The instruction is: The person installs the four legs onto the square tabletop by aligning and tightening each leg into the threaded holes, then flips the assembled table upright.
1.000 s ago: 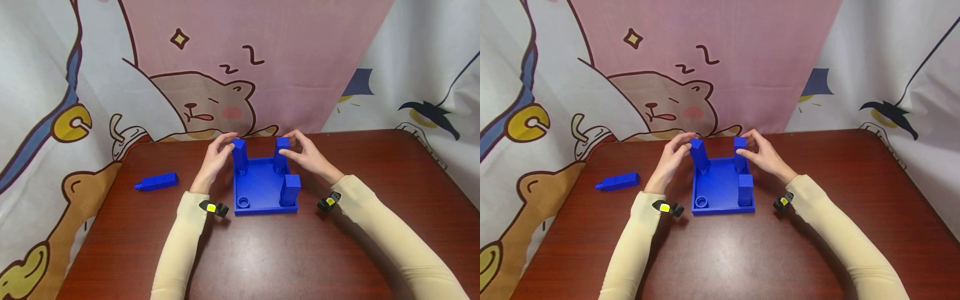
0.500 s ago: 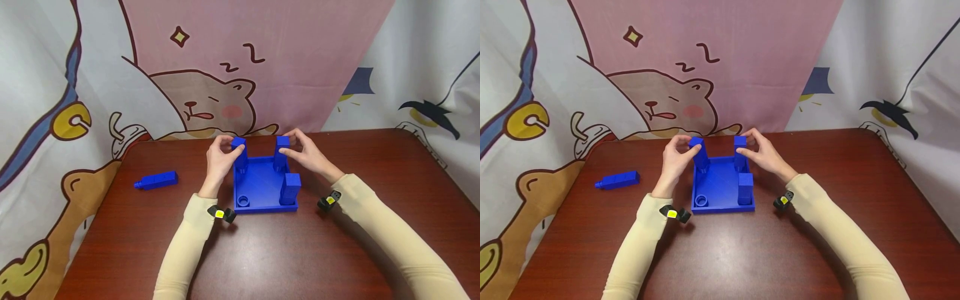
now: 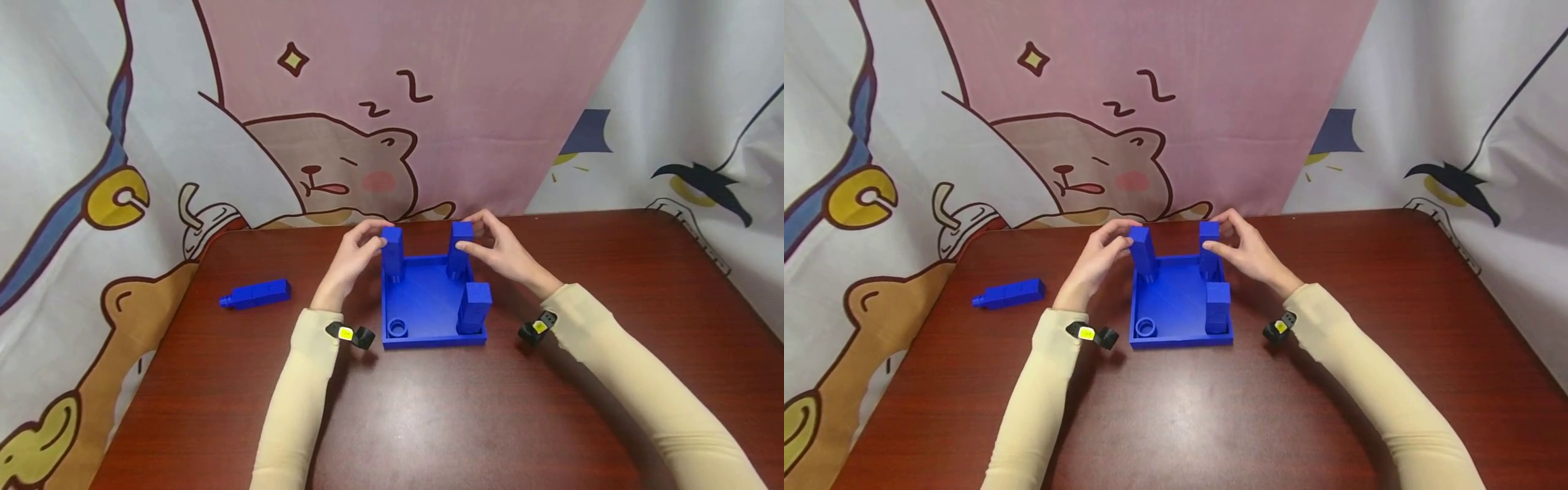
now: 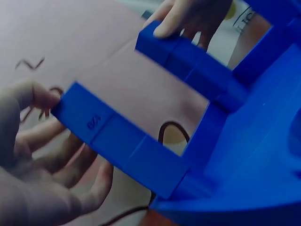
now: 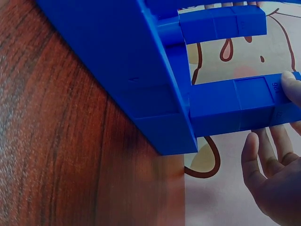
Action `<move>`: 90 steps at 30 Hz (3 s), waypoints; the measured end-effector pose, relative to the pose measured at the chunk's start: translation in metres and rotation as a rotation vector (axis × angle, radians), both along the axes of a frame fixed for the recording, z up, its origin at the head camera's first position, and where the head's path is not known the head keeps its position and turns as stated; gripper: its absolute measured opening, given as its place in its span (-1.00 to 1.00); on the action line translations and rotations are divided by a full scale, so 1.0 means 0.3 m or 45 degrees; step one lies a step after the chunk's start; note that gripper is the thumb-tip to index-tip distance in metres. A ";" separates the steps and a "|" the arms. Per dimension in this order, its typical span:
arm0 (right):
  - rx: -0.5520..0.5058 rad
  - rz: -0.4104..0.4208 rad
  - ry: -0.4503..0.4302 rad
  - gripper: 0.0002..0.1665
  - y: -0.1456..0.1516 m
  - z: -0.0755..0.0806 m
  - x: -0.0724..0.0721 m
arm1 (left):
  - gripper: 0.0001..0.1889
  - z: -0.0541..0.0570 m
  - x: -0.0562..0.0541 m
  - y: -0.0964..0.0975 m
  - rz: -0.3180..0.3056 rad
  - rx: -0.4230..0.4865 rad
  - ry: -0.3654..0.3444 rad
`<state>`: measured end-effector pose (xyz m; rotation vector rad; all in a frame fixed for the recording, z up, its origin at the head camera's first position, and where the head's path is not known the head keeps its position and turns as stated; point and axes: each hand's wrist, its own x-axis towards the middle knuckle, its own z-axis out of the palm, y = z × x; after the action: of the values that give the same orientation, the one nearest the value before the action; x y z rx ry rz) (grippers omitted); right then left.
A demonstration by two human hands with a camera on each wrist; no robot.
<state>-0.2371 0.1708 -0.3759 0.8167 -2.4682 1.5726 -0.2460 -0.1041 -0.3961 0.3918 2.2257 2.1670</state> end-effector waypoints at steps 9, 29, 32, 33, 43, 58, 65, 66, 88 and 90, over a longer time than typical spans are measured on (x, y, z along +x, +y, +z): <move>-0.002 0.007 -0.017 -0.63 -0.002 0.000 0.000 | -0.63 -0.014 -0.029 -0.026 -0.180 0.143 -0.088; 0.013 -0.006 -0.022 -0.61 0.003 -0.003 0.003 | -0.64 0.054 0.075 0.049 0.379 -0.327 0.098; 0.016 -0.007 -0.022 -0.61 0.003 -0.004 0.003 | -0.65 0.047 0.077 0.059 0.439 -0.382 0.163; 0.016 -0.009 -0.022 -0.62 0.002 -0.004 0.004 | -0.65 0.044 0.077 0.061 0.455 -0.394 0.179; 0.011 -0.020 -0.030 -0.61 -0.001 -0.002 0.003 | -0.72 0.025 0.056 0.044 0.356 -0.290 0.124; 0.014 -0.024 -0.037 -0.62 0.002 -0.003 0.001 | -0.61 -0.025 -0.053 -0.002 -0.222 0.343 -0.219; -0.003 -0.011 -0.038 -0.62 0.002 -0.010 0.003 | -0.58 -0.025 -0.040 -0.017 -0.260 0.250 -0.172; -0.002 -0.009 -0.035 -0.62 0.002 -0.011 0.003 | -0.58 -0.024 -0.036 -0.021 -0.247 0.210 -0.149; 0.003 -0.022 -0.046 -0.61 0.000 -0.006 0.004 | -0.73 0.048 0.067 0.065 0.412 -0.304 0.192; 0.007 -0.023 -0.045 -0.61 0.000 -0.006 0.004 | -0.73 0.048 0.064 0.060 0.390 -0.289 0.177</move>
<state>-0.2358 0.1708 -0.3777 0.7711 -2.4981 1.5889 -0.2269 -0.0860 -0.3817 0.2123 2.7336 2.0324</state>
